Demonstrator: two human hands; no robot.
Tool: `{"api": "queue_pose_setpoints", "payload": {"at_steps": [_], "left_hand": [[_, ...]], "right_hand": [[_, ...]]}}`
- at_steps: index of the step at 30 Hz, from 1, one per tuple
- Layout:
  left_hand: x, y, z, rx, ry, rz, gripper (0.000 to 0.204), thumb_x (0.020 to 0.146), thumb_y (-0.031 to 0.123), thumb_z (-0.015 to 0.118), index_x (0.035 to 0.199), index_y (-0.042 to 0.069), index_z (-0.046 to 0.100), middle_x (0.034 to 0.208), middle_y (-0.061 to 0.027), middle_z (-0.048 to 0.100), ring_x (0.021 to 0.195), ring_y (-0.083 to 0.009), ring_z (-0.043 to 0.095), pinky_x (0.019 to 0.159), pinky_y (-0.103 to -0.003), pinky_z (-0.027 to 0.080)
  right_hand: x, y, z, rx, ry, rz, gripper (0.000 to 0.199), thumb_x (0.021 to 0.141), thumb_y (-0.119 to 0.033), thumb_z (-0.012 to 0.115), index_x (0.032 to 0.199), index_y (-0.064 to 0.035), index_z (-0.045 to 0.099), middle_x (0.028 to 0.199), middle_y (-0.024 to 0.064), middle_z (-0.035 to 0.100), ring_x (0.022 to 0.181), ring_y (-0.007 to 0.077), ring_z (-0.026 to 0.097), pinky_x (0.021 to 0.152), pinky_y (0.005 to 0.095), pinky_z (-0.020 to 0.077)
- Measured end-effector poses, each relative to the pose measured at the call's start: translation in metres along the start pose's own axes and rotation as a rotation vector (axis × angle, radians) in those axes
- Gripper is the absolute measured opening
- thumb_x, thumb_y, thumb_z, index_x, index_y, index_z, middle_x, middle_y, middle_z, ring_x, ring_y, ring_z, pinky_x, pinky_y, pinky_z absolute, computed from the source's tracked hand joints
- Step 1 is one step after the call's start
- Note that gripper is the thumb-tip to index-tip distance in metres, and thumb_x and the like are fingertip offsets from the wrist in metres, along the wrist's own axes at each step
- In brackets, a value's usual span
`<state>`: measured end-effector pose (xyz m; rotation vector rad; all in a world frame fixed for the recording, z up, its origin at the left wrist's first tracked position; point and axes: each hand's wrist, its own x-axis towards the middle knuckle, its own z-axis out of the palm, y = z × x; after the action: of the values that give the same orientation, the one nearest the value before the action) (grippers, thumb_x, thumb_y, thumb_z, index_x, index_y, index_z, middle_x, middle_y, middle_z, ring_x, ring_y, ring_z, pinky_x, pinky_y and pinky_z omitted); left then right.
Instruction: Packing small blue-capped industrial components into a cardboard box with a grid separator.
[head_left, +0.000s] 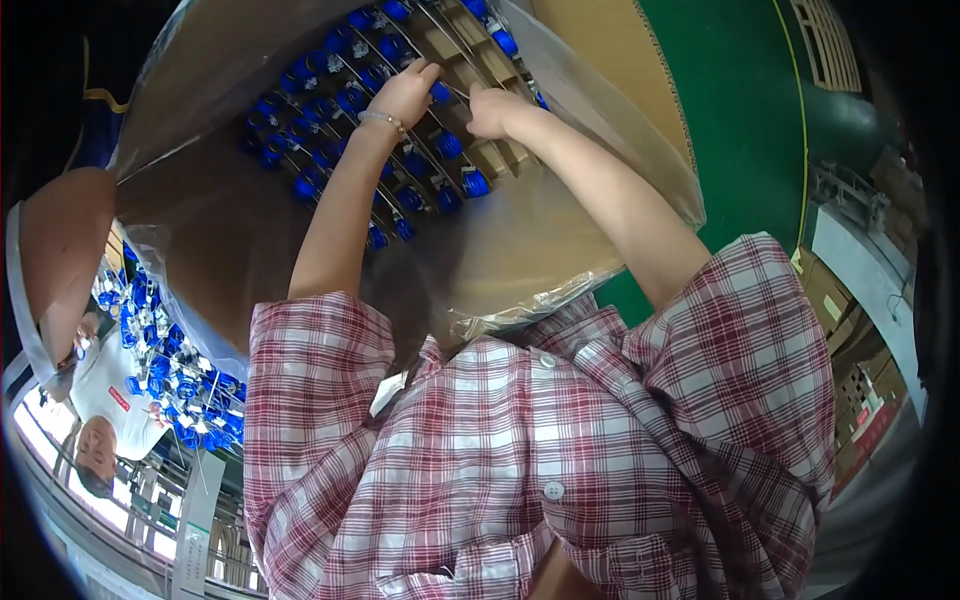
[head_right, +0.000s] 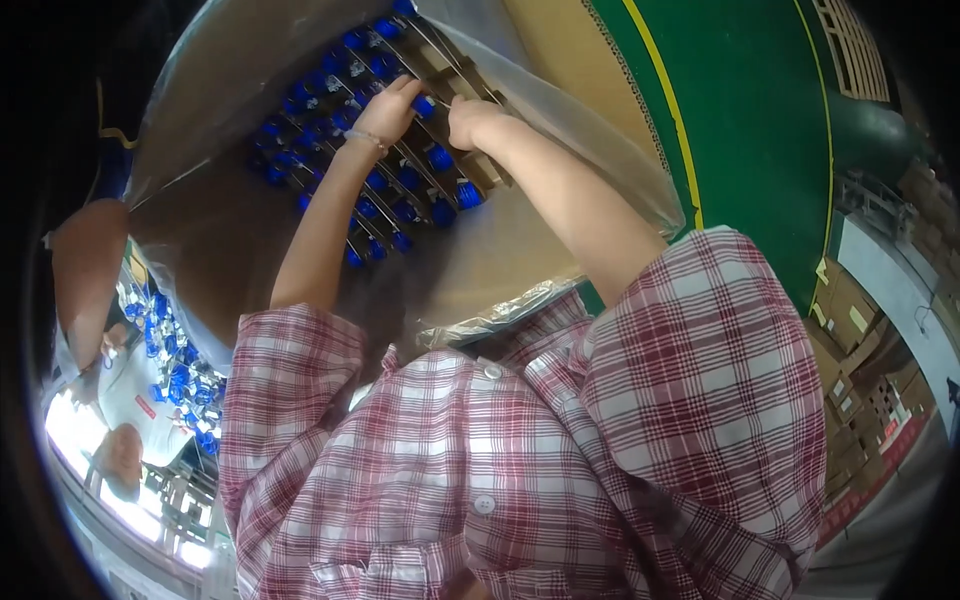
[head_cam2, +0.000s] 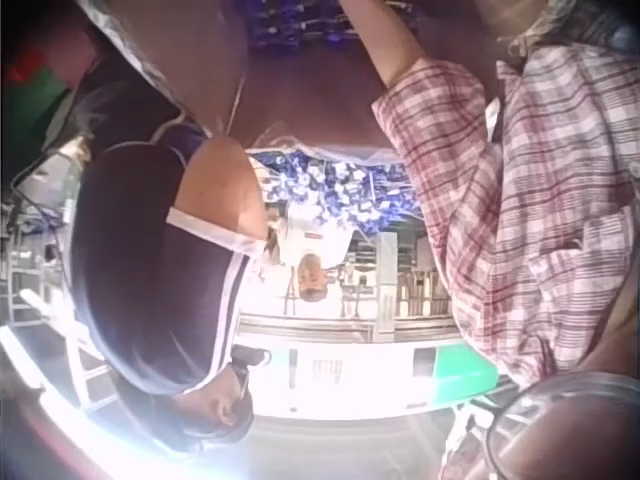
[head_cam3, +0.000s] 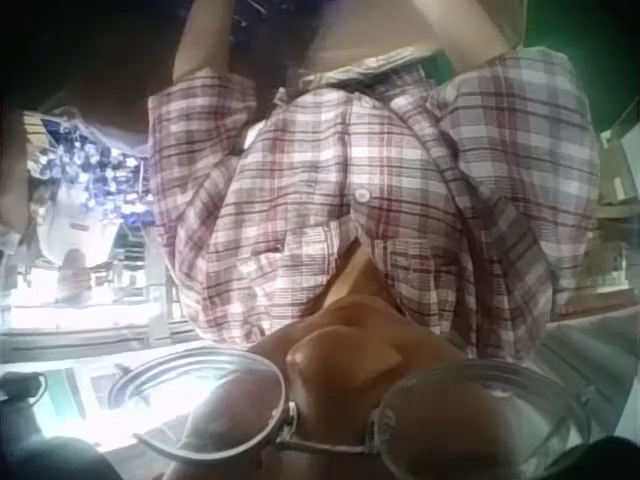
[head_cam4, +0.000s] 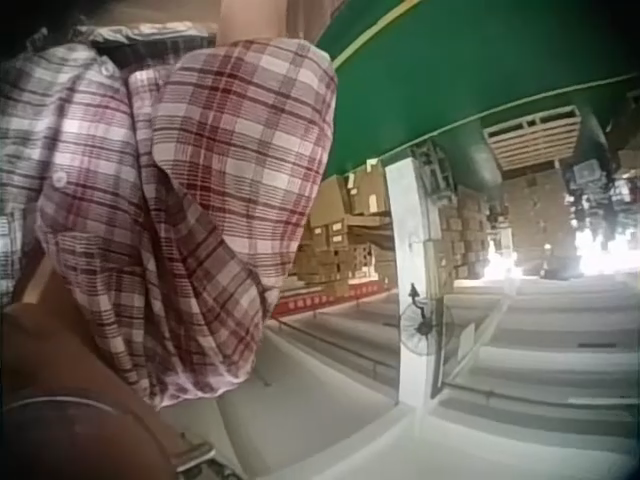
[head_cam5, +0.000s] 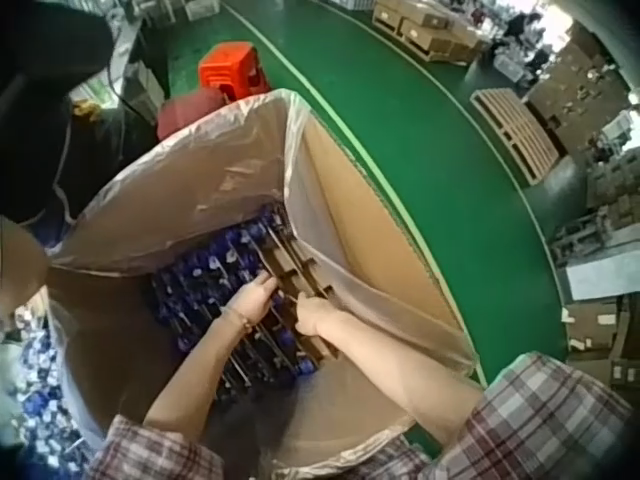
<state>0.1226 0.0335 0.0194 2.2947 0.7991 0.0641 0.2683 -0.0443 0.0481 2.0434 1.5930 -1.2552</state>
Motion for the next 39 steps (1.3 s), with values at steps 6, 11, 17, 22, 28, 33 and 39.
{"api": "queue_pose_setpoints", "payload": {"at_steps": [6, 11, 17, 22, 28, 33, 39], "left_hand": [[0.004, 0.002, 0.009, 0.135, -0.082, 0.002, 0.031, 0.074, -0.003, 0.050, 0.103, 0.006, 0.052, 0.101, -0.0130, 0.055, 0.093, -0.0336, 0.057, 0.078, -0.039, 0.049], [0.004, -0.002, 0.018, 0.426, -0.039, 0.115, 0.026, 0.078, 0.004, 0.048, 0.104, 0.007, 0.052, 0.099, -0.0098, 0.055, 0.094, -0.0282, 0.058, 0.079, -0.036, 0.049], [0.014, 0.007, 0.016, 0.619, 0.015, 0.171, 0.025, 0.075, 0.008, 0.052, 0.100, 0.010, 0.052, 0.095, -0.0065, 0.054, 0.092, -0.0236, 0.058, 0.077, -0.034, 0.049], [0.020, 0.012, 0.020, 0.547, 0.059, 0.149, 0.024, 0.073, 0.008, 0.053, 0.097, 0.009, 0.051, 0.094, -0.0064, 0.050, 0.088, -0.0246, 0.057, 0.076, -0.034, 0.051], [0.017, 0.010, 0.027, 0.564, 0.043, 0.099, 0.024, 0.077, 0.010, 0.053, 0.101, 0.011, 0.053, 0.097, -0.0079, 0.053, 0.095, -0.0252, 0.058, 0.079, -0.037, 0.050], [0.000, 0.027, -0.001, 0.550, -0.001, 0.035, 0.038, 0.074, 0.005, 0.054, 0.111, 0.010, 0.051, 0.108, -0.0101, 0.051, 0.107, -0.0269, 0.050, 0.084, -0.037, 0.046], [-0.089, 0.134, -0.114, 0.320, -0.398, -0.123, 0.028, 0.076, 0.007, 0.057, 0.103, 0.005, 0.051, 0.103, -0.0131, 0.054, 0.098, -0.0298, 0.054, 0.083, -0.040, 0.045]], "right_hand": [[-0.013, 0.004, -0.006, -0.106, -0.109, 0.059, 0.026, 0.081, -0.013, 0.055, 0.103, -0.0018, 0.063, 0.111, 0.0167, 0.060, 0.104, 0.0293, 0.058, 0.086, 0.0385, 0.0477], [-0.019, 0.008, 0.000, -0.186, -0.202, -0.015, 0.028, 0.080, -0.016, 0.057, 0.104, -0.0048, 0.064, 0.112, 0.0134, 0.060, 0.104, 0.0284, 0.058, 0.085, 0.0377, 0.0477], [-0.024, 0.007, 0.021, -0.195, -0.215, -0.025, 0.024, 0.079, -0.012, 0.056, 0.099, -0.0050, 0.066, 0.107, 0.0132, 0.062, 0.100, 0.0277, 0.060, 0.082, 0.0376, 0.0492], [-0.022, 0.011, 0.033, -0.191, -0.025, -0.061, 0.017, 0.076, -0.011, 0.057, 0.087, -0.0019, 0.067, 0.094, 0.0178, 0.064, 0.090, 0.0322, 0.062, 0.077, 0.0395, 0.0506], [-0.010, 0.017, 0.044, -0.455, 0.014, -0.283, 0.013, 0.074, -0.011, 0.060, 0.084, -0.0054, 0.066, 0.085, 0.0129, 0.066, 0.084, 0.0271, 0.065, 0.070, 0.0376, 0.0526], [-0.010, 0.023, 0.045, -0.475, 0.071, -0.374, 0.025, 0.075, -0.010, 0.056, 0.100, -0.0046, 0.056, 0.083, 0.0157, 0.065, 0.082, 0.0291, 0.064, 0.070, 0.0393, 0.0524], [-0.037, 0.045, 0.029, -0.488, -0.141, -0.456, 0.041, 0.078, -0.012, 0.054, 0.117, -0.0024, 0.044, 0.089, 0.0183, 0.062, 0.083, 0.0355, 0.061, 0.071, 0.0451, 0.0493]]}}
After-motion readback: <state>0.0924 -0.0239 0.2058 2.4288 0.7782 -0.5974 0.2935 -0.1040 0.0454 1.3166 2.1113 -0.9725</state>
